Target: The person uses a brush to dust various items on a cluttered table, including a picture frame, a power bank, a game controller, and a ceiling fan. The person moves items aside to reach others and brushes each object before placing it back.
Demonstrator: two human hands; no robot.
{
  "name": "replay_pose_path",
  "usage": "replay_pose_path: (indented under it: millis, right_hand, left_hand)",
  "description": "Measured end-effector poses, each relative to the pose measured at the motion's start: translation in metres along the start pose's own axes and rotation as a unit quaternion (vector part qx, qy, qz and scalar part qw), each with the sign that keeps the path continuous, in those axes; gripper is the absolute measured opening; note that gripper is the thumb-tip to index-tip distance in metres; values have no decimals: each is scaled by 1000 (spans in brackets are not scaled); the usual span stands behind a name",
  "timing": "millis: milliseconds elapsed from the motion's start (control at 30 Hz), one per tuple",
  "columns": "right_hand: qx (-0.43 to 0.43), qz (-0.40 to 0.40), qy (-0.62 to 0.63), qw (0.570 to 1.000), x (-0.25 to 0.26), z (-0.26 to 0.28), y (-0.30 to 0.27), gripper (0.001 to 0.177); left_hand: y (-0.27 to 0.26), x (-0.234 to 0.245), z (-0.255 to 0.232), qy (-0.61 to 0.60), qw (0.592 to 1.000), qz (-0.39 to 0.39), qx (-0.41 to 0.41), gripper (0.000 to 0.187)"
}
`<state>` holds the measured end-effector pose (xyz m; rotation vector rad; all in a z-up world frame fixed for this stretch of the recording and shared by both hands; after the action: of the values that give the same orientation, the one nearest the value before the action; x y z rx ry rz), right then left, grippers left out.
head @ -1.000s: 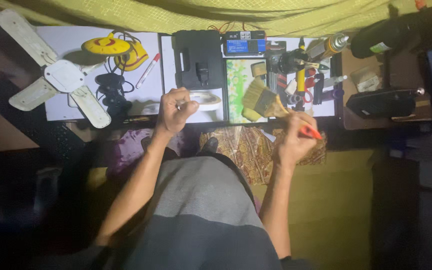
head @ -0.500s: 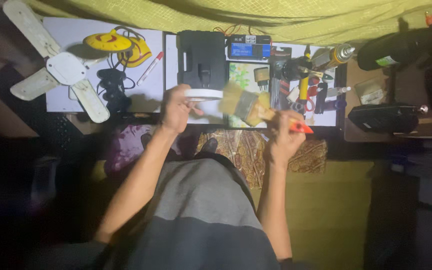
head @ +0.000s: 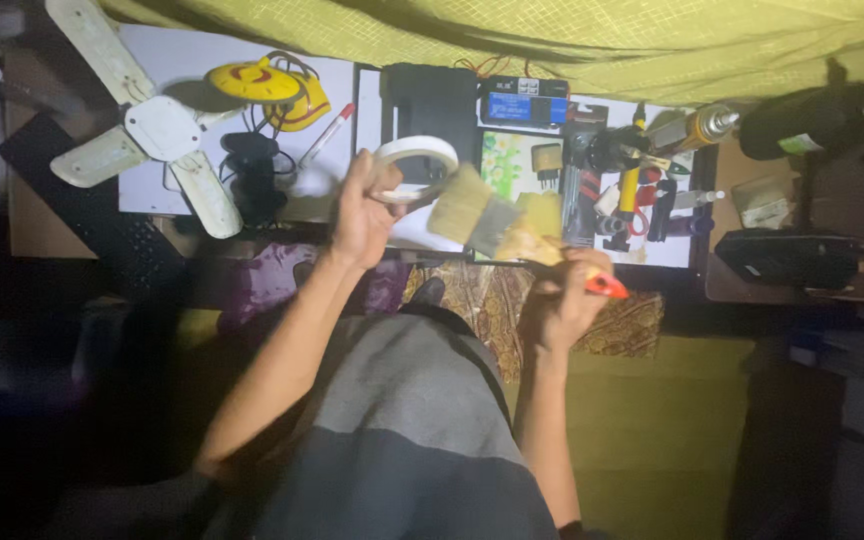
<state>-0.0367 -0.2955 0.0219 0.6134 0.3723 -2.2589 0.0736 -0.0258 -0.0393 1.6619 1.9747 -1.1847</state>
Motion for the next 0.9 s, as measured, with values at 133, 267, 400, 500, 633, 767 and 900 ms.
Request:
replay_pose_path:
  millis: [133,267,400,500,633,767,900]
  right_hand:
    - [99,90,-125,983,-13,-5,-13,21]
    - [132,79,-178,972,-12,1,-16,18]
    - [101,50,-277,954,-15,2,-16,11]
    - [37,5,-345,938,-18,-2,-11,11]
    - [148,105,-306,935,-41,28,-25,13]
    - [308,175,-360,863,-64,43,-39,15]
    - [190,133,-204,951,-49,29,-37,22]
  left_hand:
    - [0,-9,17,80,996,24,13,44]
    - [0,-10,30,113,989,96,-25,46]
    - [5,-1,37,216,971,61,-77,43]
    - [9,-6,33,228,968,69,-75,33]
    - [5,-7,32,264,964,17,-39,25]
    - [5,-20,23,202,974,-15,-98,31]
    - [5,-18,27,214,972,-78,-51,34]
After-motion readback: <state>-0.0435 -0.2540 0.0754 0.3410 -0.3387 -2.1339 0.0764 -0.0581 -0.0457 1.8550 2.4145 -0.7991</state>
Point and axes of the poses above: each hand's wrist, its own y-axis towards the middle knuckle, its own x-axis out of the back of the hand, z = x × y, the point moved 7 cm from there along y, towards the middle knuckle, and after that the axes turned 12 degrees about -z, right-handed, at the moved point
